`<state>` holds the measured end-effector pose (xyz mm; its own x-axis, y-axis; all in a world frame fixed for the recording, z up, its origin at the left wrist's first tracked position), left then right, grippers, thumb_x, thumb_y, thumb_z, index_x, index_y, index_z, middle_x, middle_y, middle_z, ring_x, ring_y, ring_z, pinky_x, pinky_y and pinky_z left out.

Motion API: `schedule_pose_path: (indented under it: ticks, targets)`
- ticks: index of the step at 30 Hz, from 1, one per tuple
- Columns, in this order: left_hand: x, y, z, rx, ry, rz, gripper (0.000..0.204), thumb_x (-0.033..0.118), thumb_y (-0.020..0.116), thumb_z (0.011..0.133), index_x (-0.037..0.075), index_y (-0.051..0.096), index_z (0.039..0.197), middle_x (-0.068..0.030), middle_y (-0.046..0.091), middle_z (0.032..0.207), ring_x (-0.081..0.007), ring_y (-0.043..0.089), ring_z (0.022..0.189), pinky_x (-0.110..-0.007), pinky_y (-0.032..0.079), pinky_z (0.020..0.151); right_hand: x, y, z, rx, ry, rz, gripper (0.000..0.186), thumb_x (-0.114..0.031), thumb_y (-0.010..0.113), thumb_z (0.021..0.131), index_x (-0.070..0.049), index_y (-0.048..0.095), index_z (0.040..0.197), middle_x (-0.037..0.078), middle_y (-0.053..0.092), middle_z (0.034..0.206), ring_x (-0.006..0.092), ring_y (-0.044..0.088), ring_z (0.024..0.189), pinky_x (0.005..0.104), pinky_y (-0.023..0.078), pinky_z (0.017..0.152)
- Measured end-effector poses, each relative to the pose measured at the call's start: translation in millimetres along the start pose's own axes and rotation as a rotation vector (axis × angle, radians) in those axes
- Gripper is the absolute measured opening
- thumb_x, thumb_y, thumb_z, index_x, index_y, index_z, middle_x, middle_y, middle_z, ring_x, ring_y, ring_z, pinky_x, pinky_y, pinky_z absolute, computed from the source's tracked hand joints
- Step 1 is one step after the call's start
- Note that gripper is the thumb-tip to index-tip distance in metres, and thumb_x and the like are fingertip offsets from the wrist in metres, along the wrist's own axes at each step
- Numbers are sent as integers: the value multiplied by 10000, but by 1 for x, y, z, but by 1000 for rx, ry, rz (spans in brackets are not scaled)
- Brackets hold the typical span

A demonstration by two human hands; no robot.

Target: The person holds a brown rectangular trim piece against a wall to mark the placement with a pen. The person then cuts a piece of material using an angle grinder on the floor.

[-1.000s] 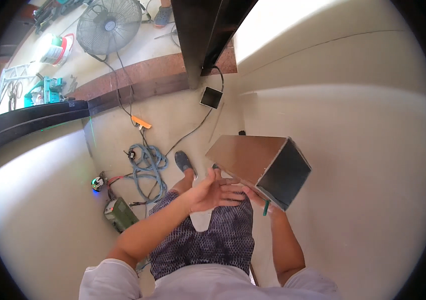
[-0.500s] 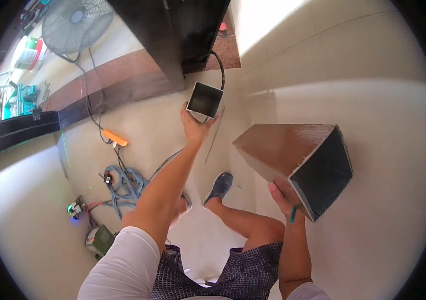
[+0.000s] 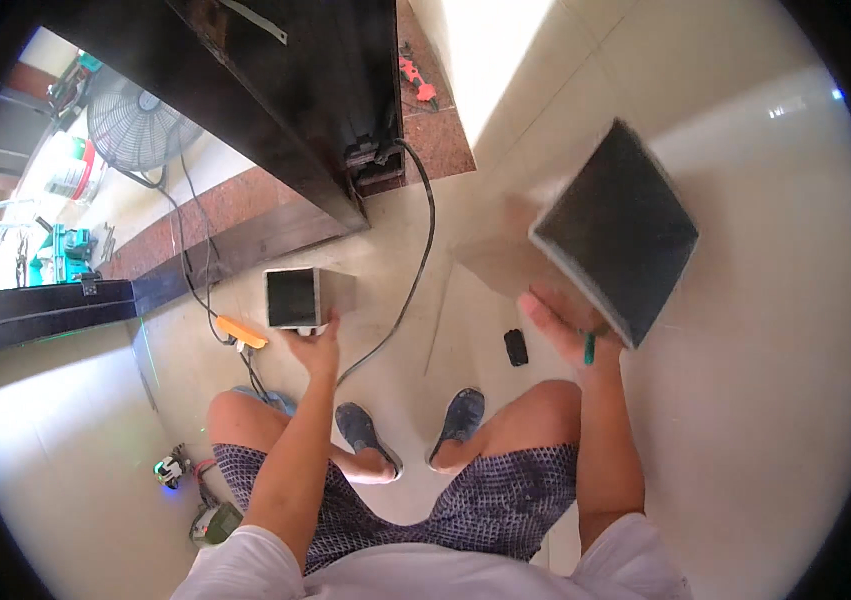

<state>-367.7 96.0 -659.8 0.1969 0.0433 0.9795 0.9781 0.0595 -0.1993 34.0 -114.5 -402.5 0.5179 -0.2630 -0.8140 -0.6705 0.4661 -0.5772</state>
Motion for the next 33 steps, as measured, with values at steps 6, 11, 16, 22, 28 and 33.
schedule_pose_path:
  ticks: [6, 11, 16, 22, 28, 33]
  targets:
    - [-9, -61, 19, 232, 110, 142, 1087, 147, 968, 801, 39, 240, 1601, -177, 540, 1425, -285, 590, 1241, -386, 545, 1019, -41, -20, 46, 544, -361, 3, 752, -221, 1035, 685, 28, 629, 1267, 121, 686, 1192, 237, 671, 1083, 379, 574, 940]
    - [-25, -47, 17, 273, 54, -36, 1127, 138, 974, 778, 22, 217, 1605, -201, 463, 1518, -289, 516, 1350, -395, 470, 1126, 8, 4, 68, 529, -265, 18, 885, -309, 1052, 644, 20, 575, 1313, 132, 661, 1180, 267, 663, 1050, 401, 562, 907]
    - [-104, -66, -11, 349, -212, 649, 1083, 307, 971, 794, -72, 306, 1559, -244, 497, 1470, -329, 509, 1356, -485, 465, 1125, 42, 41, 75, 450, -180, 80, 939, -322, 1059, 625, 18, 548, 1337, 136, 652, 1180, 269, 657, 1044, 402, 559, 900]
    - [-61, 134, -75, -586, -151, 234, 763, 314, 870, 898, 12, 498, 1492, -206, 530, 1484, -329, 565, 1337, -439, 492, 1098, 73, 42, 66, 420, -111, 69, 972, -332, 1065, 609, 13, 532, 1345, 140, 648, 1172, 270, 653, 1038, 402, 557, 888]
    - [-53, 234, -36, -772, -122, 138, 434, 361, 690, 1068, -2, 613, 1293, -98, 668, 1133, -198, 641, 1052, -360, 539, 948, 97, 73, 74, 348, -180, 174, 894, -278, 1052, 634, 8, 561, 1325, 136, 667, 1182, 251, 663, 1059, 401, 563, 895]
    - [10, 205, -55, -737, -229, -178, 323, 337, 582, 1129, 26, 645, 1187, 7, 525, 776, -103, 528, 723, -303, 528, 738, 152, 89, 66, 280, -102, 345, 694, -134, 993, 728, 14, 630, 1302, 111, 709, 1229, 212, 687, 1106, 370, 587, 929]
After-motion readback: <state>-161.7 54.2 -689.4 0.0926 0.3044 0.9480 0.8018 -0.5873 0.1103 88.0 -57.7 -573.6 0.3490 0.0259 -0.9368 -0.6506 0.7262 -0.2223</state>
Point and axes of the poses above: each hand's wrist, its own z-axis towards the middle knuckle, its own y-axis out of the palm, x = y × z, the point moved 9 cm from there along z, towards the middle knuckle
